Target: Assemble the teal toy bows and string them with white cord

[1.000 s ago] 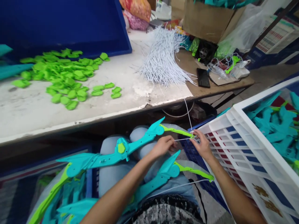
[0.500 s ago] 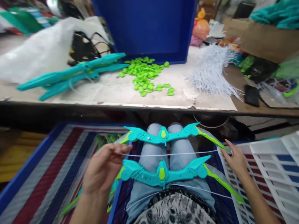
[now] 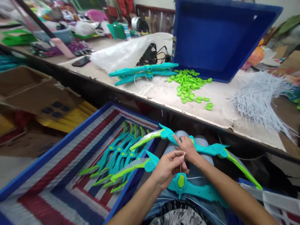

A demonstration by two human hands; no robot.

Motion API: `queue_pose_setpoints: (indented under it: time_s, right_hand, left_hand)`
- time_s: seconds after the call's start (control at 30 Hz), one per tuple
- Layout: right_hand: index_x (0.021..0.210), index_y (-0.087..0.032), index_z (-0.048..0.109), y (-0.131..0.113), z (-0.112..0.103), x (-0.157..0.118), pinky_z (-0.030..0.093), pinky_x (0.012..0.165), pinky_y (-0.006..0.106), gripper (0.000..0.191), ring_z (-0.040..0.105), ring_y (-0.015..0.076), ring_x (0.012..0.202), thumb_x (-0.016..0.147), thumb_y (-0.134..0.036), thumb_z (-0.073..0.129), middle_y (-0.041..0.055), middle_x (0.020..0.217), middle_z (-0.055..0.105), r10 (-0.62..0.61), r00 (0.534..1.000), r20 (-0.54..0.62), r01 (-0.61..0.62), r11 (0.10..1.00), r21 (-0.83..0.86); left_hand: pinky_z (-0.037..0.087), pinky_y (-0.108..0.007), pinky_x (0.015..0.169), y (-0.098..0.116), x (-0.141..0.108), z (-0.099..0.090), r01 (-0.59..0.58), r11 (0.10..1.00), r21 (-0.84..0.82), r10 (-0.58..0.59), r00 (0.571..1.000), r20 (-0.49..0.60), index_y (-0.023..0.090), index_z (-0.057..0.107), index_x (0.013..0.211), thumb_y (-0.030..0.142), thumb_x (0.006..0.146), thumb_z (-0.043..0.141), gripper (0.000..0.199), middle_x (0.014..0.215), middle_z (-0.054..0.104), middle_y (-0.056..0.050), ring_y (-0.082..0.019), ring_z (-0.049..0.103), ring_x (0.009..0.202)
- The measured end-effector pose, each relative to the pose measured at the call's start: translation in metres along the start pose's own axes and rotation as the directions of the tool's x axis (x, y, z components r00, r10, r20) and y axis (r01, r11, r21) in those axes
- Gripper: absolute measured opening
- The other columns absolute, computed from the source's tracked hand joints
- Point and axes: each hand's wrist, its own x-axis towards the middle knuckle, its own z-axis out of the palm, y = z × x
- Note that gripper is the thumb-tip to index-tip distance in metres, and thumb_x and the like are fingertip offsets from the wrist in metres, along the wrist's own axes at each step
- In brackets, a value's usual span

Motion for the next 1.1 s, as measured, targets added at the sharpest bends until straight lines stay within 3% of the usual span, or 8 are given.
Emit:
queue_pose_setpoints:
  time_s: [0.1, 0.17, 0.3, 0.33, 0.4, 0.6, 0.8, 1.1]
  right_hand:
    - [0.139, -0.021, 0.047, 0.031, -0.010, 0.000, 0.051, 0.076, 0.035, 0.053, 0.062, 0.0233, 0.085, 0.087, -0.028, 0.057, 0.0107, 0.097, 0.067, -0.081, 0.994, 0.076, 0.065, 0.978, 0.197]
    - [0.133, -0.025, 0.054, 0.052, -0.021, 0.001, 0.052, 0.079, 0.033, 0.047, 0.065, 0.0211, 0.088, 0.086, -0.029, 0.057, 0.0068, 0.103, 0.070, -0.116, 0.983, 0.142, 0.047, 0.910, 0.413]
    - [0.121, -0.025, 0.064, 0.074, -0.034, 0.011, 0.053, 0.084, 0.035, 0.042, 0.068, 0.0248, 0.095, 0.081, -0.034, 0.059, 0.0016, 0.111, 0.071, -0.062, 0.948, 0.312, -0.174, 0.721, 0.671]
    - [0.120, -0.024, 0.066, 0.074, -0.035, 0.014, 0.053, 0.086, 0.037, 0.042, 0.068, 0.0262, 0.096, 0.080, -0.034, 0.060, 0.0009, 0.111, 0.071, -0.057, 0.935, 0.349, -0.217, 0.688, 0.693]
    - [0.119, -0.025, 0.066, 0.073, -0.035, 0.018, 0.052, 0.088, 0.040, 0.043, 0.068, 0.0280, 0.098, 0.078, -0.035, 0.061, 0.0001, 0.110, 0.071, -0.066, 0.914, 0.400, -0.266, 0.647, 0.715]
    - [0.116, -0.022, 0.068, 0.071, -0.033, 0.020, 0.049, 0.096, 0.045, 0.045, 0.064, 0.0315, 0.108, 0.075, -0.041, 0.065, 0.0046, 0.114, 0.069, -0.043, 0.905, 0.423, -0.313, 0.607, 0.730]
    - [0.117, -0.020, 0.068, 0.070, -0.035, 0.019, 0.042, 0.104, 0.048, 0.050, 0.059, 0.0321, 0.115, 0.075, -0.046, 0.065, 0.0067, 0.121, 0.066, -0.044, 0.893, 0.448, -0.336, 0.597, 0.728]
    - [0.119, -0.020, 0.066, 0.069, -0.032, 0.017, 0.048, 0.099, 0.046, 0.048, 0.063, 0.0313, 0.110, 0.076, -0.042, 0.063, 0.0058, 0.118, 0.067, -0.044, 0.912, 0.407, -0.291, 0.631, 0.719]
  left_hand:
    - [0.053, -0.030, 0.061, 0.014, -0.005, -0.020, -0.051, 0.999, 0.002, 0.051, 0.998, -0.024, 0.015, 0.061, 0.074, 0.044, 0.053, 0.086, 0.044, 0.049, 0.060, 0.000, -0.013, 0.058, 0.048]
    - [0.050, -0.027, 0.056, 0.028, -0.009, -0.039, -0.188, 0.981, 0.045, 0.193, 0.971, -0.142, 0.015, 0.060, 0.067, 0.045, 0.055, 0.084, 0.040, 0.046, 0.057, 0.002, -0.011, 0.053, 0.043]
    - [0.034, -0.019, 0.042, 0.059, -0.008, -0.073, -0.416, 0.866, 0.279, 0.498, 0.769, -0.400, 0.014, 0.065, 0.067, 0.043, 0.058, 0.080, 0.034, 0.048, 0.058, 0.001, -0.006, 0.044, 0.042]
    - [0.032, -0.019, 0.042, 0.067, -0.006, -0.078, -0.432, 0.837, 0.336, 0.543, 0.731, -0.413, 0.014, 0.066, 0.067, 0.043, 0.058, 0.079, 0.033, 0.049, 0.058, 0.001, -0.006, 0.044, 0.042]
    - [0.033, -0.019, 0.042, 0.082, 0.000, -0.083, -0.443, 0.790, 0.423, 0.600, 0.697, -0.392, 0.013, 0.068, 0.066, 0.042, 0.062, 0.076, 0.030, 0.049, 0.058, 0.001, -0.007, 0.045, 0.043]
    - [0.039, -0.020, 0.044, 0.109, 0.027, -0.077, -0.441, 0.698, 0.564, 0.672, 0.676, -0.303, 0.014, 0.067, 0.065, 0.039, 0.067, 0.070, 0.026, 0.048, 0.058, 0.001, -0.009, 0.048, 0.043]
    - [0.040, -0.020, 0.043, 0.109, 0.038, -0.079, -0.449, 0.677, 0.584, 0.691, 0.661, -0.293, 0.014, 0.066, 0.067, 0.037, 0.069, 0.067, 0.023, 0.049, 0.059, 0.001, -0.009, 0.049, 0.042]
    - [0.039, -0.019, 0.043, 0.108, 0.039, -0.076, -0.482, 0.646, 0.592, 0.721, 0.641, -0.264, 0.015, 0.061, 0.076, 0.036, 0.072, 0.066, 0.023, 0.053, 0.062, 0.001, -0.008, 0.048, 0.041]
